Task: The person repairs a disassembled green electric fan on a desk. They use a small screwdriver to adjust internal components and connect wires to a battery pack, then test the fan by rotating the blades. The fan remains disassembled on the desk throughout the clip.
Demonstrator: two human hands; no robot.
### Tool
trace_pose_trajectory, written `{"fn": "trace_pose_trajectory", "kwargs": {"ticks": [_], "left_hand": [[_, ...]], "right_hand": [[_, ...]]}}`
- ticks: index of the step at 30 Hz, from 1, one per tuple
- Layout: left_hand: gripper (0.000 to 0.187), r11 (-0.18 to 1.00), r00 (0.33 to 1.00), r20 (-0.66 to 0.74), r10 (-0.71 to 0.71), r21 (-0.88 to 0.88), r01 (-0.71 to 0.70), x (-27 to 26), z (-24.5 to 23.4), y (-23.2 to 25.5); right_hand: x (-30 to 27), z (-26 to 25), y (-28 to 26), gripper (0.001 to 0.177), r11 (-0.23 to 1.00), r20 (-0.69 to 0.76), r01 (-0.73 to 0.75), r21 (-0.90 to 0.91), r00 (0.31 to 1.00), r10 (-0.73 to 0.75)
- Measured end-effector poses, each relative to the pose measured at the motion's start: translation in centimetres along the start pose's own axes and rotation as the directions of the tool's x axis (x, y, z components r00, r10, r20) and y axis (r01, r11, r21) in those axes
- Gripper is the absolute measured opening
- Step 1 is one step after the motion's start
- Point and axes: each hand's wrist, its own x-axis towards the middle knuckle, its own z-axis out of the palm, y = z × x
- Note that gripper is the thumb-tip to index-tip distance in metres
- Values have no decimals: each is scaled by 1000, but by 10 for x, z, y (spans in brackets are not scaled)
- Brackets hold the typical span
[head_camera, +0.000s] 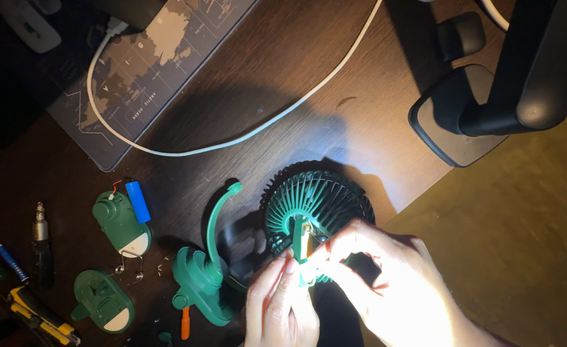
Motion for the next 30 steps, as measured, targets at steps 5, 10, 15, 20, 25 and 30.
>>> {"fn": "trace_pose_trajectory", "kwargs": {"ticks": [5,10,15,20,25,30], "left_hand": [[21,999,999,-32,-44,-24,43,-3,3,1],[21,999,998,-44,-44,-25,43,-1,4,0],[24,998,998,4,-64,-19,64,-2,1,1],[23,998,998,-32,-50,-34,49,-5,4,0],[21,998,999,-14,-52,-22,52,-4,2,-3],[20,999,999,17,-39,-12,39,-4,0,-5]], "right_hand": [[-2,9,2,17,992,-77,69,105,995,-62],[-3,8,-2,15,990,-48,-60,126,997,67],[7,1,-7,14,974,3,165,158,986,-167],[14,-5,-9,9,950,43,309,-47,951,-307],[30,-13,-5,9,830,79,557,-10,828,-555],[37,-19,0,13,779,116,627,10,773,-623]]}}
